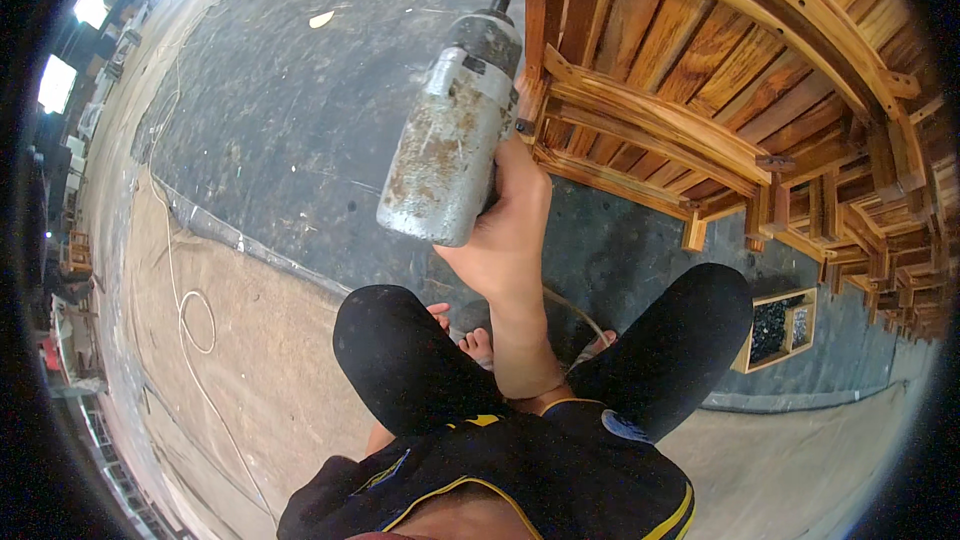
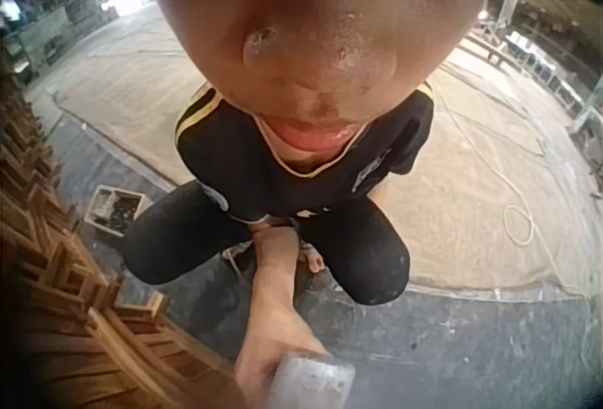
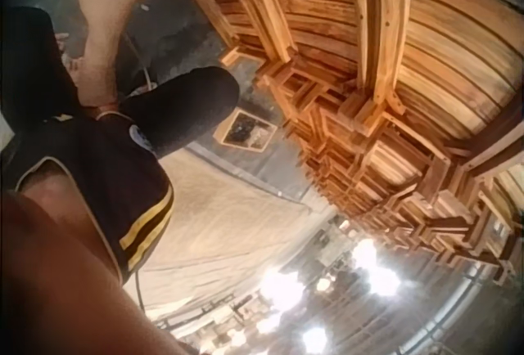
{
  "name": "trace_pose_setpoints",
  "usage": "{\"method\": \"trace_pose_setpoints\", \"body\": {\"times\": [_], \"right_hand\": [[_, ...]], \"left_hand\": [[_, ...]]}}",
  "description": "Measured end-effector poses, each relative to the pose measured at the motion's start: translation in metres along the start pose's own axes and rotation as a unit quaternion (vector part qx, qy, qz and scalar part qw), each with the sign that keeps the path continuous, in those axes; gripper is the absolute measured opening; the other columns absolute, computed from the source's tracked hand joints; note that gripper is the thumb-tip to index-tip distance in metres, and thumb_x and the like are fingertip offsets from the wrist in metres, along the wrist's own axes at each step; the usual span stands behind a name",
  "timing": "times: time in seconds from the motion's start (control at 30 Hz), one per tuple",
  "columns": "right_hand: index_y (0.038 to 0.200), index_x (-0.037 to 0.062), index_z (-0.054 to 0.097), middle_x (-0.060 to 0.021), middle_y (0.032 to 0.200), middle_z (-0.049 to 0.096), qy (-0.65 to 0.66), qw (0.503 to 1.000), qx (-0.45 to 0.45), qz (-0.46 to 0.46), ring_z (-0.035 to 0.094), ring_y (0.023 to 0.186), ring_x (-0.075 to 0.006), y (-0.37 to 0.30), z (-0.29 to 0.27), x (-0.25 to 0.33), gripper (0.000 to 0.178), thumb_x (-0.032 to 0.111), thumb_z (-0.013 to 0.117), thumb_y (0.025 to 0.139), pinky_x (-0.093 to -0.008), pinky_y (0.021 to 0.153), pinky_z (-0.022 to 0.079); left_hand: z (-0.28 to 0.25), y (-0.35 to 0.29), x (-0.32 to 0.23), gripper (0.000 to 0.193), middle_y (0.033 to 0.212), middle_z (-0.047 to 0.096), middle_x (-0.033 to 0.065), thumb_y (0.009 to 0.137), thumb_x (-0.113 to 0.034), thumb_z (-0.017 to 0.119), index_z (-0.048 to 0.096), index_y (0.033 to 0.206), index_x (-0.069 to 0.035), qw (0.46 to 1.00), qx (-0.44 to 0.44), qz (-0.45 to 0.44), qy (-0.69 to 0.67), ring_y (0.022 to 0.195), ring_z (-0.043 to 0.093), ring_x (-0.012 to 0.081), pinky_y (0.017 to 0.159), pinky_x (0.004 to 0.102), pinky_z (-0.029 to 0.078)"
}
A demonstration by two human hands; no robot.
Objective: Assembling wooden chairs by drilling screws into the joints using a pneumatic impact driver.
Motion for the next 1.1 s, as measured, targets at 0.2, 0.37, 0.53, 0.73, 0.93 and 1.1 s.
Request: {"method": "trace_pose_setpoints", "body": {"times": [0.2, 0.37, 0.53, 0.73, 0.93, 1.1], "right_hand": [[0.111, -0.0011, 0.054, -0.0053, 0.095, 0.06, 0.012, 1.0, 0.001, 0.005, 0.058, 0.082, -0.0115, -0.004, 0.0, -0.004, 0.056, -0.005, 0.076, 0.059, -0.0245, 0.067, 0.049], [0.105, -0.001, 0.055, -0.0058, 0.094, 0.061, 0.051, 0.997, -0.03, 0.052, 0.059, 0.083, -0.0117, -0.005, 0.004, -0.003, 0.049, -0.005, 0.075, 0.06, -0.0259, 0.071, 0.048], [0.101, -0.0004, 0.057, -0.0051, 0.091, 0.062, 0.057, 0.996, -0.051, 0.038, 0.059, 0.085, -0.0109, -0.003, 0.005, 0.004, 0.046, -0.003, 0.075, 0.06, -0.0267, 0.075, 0.047], [0.116, 0.0003, 0.051, -0.0095, 0.103, 0.061, 0.027, 0.999, -0.023, 0.036, 0.06, 0.092, -0.0158, -0.005, 0.002, -0.002, 0.064, -0.014, 0.073, 0.058, -0.0283, 0.077, 0.05], [0.117, 0.0007, 0.05, -0.0095, 0.104, 0.061, 0.03, 0.998, -0.019, 0.049, 0.06, 0.093, -0.0169, -0.005, -0.002, 0.0, 0.065, -0.013, 0.074, 0.058, -0.0287, 0.078, 0.05], [0.12, 0.0002, 0.046, -0.0104, 0.108, 0.059, 0.021, 0.996, -0.031, 0.078, 0.06, 0.096, -0.0181, -0.006, -0.001, 0.004, 0.068, -0.015, 0.073, 0.059, -0.0294, 0.08, 0.05]], "left_hand": [[-0.005, 0.002, 0.005, 0.025, 0.08, 0.058, 0.0022, 0.09, -0.016, 0.055, 0.062, 0.105, 0.003, 0.999, -0.018, 0.022, -0.028, 0.055, 0.049, 0.0091, 0.047, 0.0199, 0.04], [-0.009, 0.003, 0.012, 0.025, 0.08, 0.058, 0.0023, 0.09, -0.016, 0.055, 0.062, 0.105, 0.003, 0.998, -0.031, 0.034, -0.05, 0.055, 0.049, 0.0093, 0.047, 0.0201, 0.04], [-0.012, 0.005, 0.019, 0.025, 0.08, 0.058, 0.0023, 0.09, -0.016, 0.055, 0.062, 0.105, 0.003, 0.996, -0.041, 0.039, -0.065, 0.055, 0.049, 0.0094, 0.048, 0.0202, 0.041], [-0.017, 0.007, 0.019, 0.025, 0.079, 0.058, 0.0023, 0.09, -0.016, 0.055, 0.062, 0.105, 0.003, 0.995, -0.054, 0.045, -0.074, 0.055, 0.05, 0.0096, 0.048, 0.0203, 0.041], [-0.022, 0.006, 0.022, 0.025, 0.079, 0.058, 0.0024, 0.09, -0.016, 0.055, 0.062, 0.105, 0.003, 0.993, -0.07, 0.051, -0.082, 0.055, 0.05, 0.0098, 0.048, 0.0205, 0.042], [-0.024, 0.005, 0.03, 0.025, 0.079, 0.059, 0.0024, 0.09, -0.017, 0.055, 0.062, 0.105, 0.003, 0.991, -0.084, 0.052, -0.094, 0.056, 0.05, 0.01, 0.049, 0.0206, 0.042]]}}
Point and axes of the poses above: each hand's wrist, its own y-axis towards the middle knuckle, its own z-axis out of the palm, x = y × z, the point moved 2 cm from there along y, towards the middle knuckle
